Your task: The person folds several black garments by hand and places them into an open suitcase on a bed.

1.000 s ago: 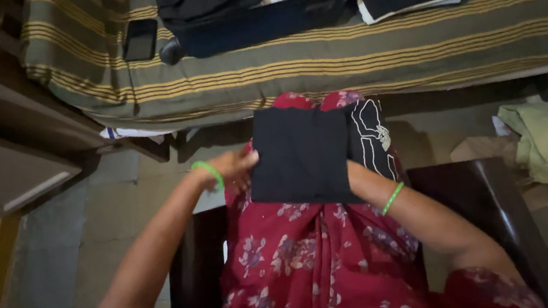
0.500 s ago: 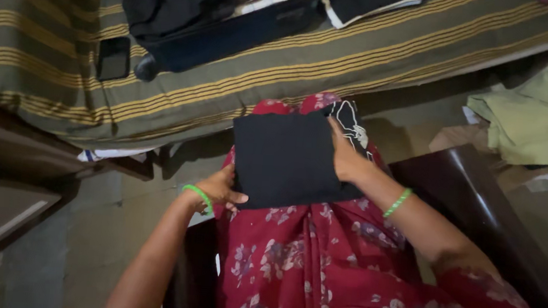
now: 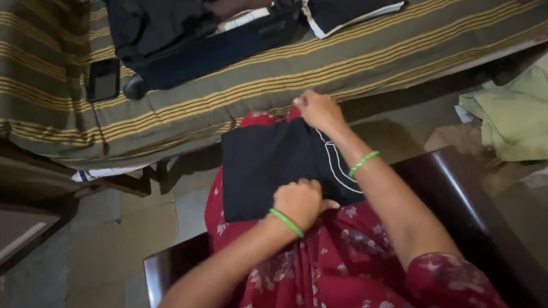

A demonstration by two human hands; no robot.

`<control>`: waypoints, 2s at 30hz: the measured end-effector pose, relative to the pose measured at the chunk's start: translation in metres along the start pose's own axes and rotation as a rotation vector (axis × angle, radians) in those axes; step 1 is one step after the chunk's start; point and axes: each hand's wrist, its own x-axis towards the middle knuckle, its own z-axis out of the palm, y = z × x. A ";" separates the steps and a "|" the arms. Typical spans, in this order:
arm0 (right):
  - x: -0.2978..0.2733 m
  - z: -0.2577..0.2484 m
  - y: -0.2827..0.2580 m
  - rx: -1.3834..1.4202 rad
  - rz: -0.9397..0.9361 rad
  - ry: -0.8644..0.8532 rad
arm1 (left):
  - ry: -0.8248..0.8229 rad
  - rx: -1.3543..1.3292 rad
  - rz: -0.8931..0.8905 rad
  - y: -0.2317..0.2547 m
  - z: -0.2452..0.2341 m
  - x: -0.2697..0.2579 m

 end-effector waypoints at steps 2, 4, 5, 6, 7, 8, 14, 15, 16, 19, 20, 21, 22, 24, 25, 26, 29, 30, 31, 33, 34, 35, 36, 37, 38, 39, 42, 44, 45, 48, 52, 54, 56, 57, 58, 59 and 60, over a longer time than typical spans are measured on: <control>0.008 0.006 -0.009 -0.095 0.007 0.005 | 0.033 0.037 -0.016 0.006 0.033 0.012; 0.010 0.010 -0.011 0.111 0.296 -0.256 | 0.057 0.070 -0.034 0.001 0.058 0.017; 0.011 0.013 -0.006 0.111 0.299 -0.260 | 0.064 0.079 -0.022 -0.003 0.065 0.016; 0.014 0.019 0.000 0.256 0.325 -0.259 | 0.068 0.087 -0.010 -0.006 0.070 0.013; 0.015 0.027 0.010 0.402 0.350 -0.256 | 0.062 0.085 -0.011 -0.009 0.070 0.010; 0.020 0.032 0.023 0.403 0.347 -0.254 | 0.003 0.016 0.083 -0.013 0.066 0.012; 0.025 0.038 0.085 0.404 0.004 0.001 | -0.041 -0.220 0.187 0.005 0.027 0.015; 0.018 0.036 0.079 0.378 0.021 -0.015 | -0.083 -0.261 0.151 0.003 0.015 0.018; 0.009 0.030 0.071 0.351 0.039 -0.034 | -0.055 -0.282 0.138 -0.002 0.002 0.019; -0.020 0.004 0.050 0.652 0.168 -0.204 | 0.214 -0.241 -0.025 -0.038 -0.027 0.029; -0.032 -0.001 0.044 0.653 0.175 -0.206 | 0.419 -0.254 -0.024 -0.058 -0.035 0.031; -0.046 -0.007 0.039 0.669 0.118 -0.249 | 0.495 -0.206 -0.046 -0.079 -0.041 0.031; -0.054 -0.014 0.037 0.682 0.054 -0.287 | 0.488 -0.111 -0.156 -0.100 -0.044 0.034; -0.063 -0.031 0.038 0.574 0.087 -0.179 | 0.380 0.028 -0.299 -0.139 -0.041 0.034; -0.066 -0.037 0.039 0.466 0.120 -0.074 | 0.280 0.070 -0.332 -0.155 -0.037 0.031; -0.071 -0.043 0.041 0.468 0.121 -0.070 | 0.279 0.072 -0.327 -0.169 -0.032 0.025; -0.092 -0.057 0.059 0.482 0.163 -0.008 | 0.087 0.010 -0.430 -0.200 -0.024 0.008; -0.106 -0.056 0.068 0.363 0.076 0.101 | 0.017 -0.202 -0.552 -0.208 -0.022 -0.001; -0.120 -0.053 0.078 0.241 -0.011 0.207 | -0.058 -0.415 -0.669 -0.210 -0.017 -0.008; -0.139 -0.040 0.092 0.275 0.098 0.157 | -0.116 -0.731 -0.753 -0.205 -0.009 -0.023; -0.145 -0.033 0.096 0.312 0.193 0.111 | -0.158 -1.047 -0.826 -0.203 -0.009 -0.028; -0.153 -0.025 0.097 0.313 0.195 0.113 | -0.160 -1.045 -0.825 -0.197 -0.008 -0.037; -0.158 -0.020 0.095 0.448 0.224 0.108 | -0.197 -1.160 -0.847 -0.191 -0.007 -0.043; -0.159 -0.020 0.092 0.584 0.253 0.101 | -0.235 -1.276 -0.868 -0.187 -0.007 -0.046; -0.161 -0.024 0.091 0.583 0.257 0.101 | -0.239 -1.275 -0.869 -0.187 -0.006 -0.047; -0.160 -0.030 0.089 0.773 0.199 0.030 | -0.182 -1.408 -0.668 -0.189 -0.006 -0.046; -0.163 -0.054 0.084 0.899 0.221 -0.026 | -0.151 -1.437 -0.504 -0.193 -0.010 -0.055; -0.173 -0.061 0.078 0.835 0.317 -0.021 | -0.185 -1.348 -0.563 -0.187 -0.009 -0.060; -0.184 -0.064 0.073 0.451 0.254 0.059 | -0.227 -1.227 -0.683 -0.179 -0.006 -0.062; -0.204 -0.075 0.046 0.078 -0.010 0.233 | -0.173 -0.797 -0.673 -0.165 -0.023 -0.062; -0.223 -0.082 0.004 0.026 -0.611 0.073 | 0.318 -0.049 -0.098 -0.122 -0.045 -0.081; -0.230 -0.086 -0.015 -0.070 -0.661 0.030 | 0.204 -0.065 -0.037 -0.102 -0.054 -0.090; -0.234 -0.087 -0.022 -0.163 -0.714 -0.022 | 0.088 -0.083 0.014 -0.093 -0.058 -0.098; -0.235 -0.086 -0.021 -0.158 -0.725 0.006 | 0.134 0.006 0.052 -0.091 -0.057 -0.101; -0.235 -0.084 -0.018 -0.153 -0.738 0.040 | 0.183 0.100 0.092 -0.091 -0.055 -0.103; -0.234 -0.082 -0.013 -0.151 -0.743 0.040 | 0.186 0.103 0.088 -0.094 -0.054 -0.103; -0.235 -0.079 -0.006 -0.137 -0.727 0.022 | 0.170 0.123 0.078 -0.099 -0.053 -0.104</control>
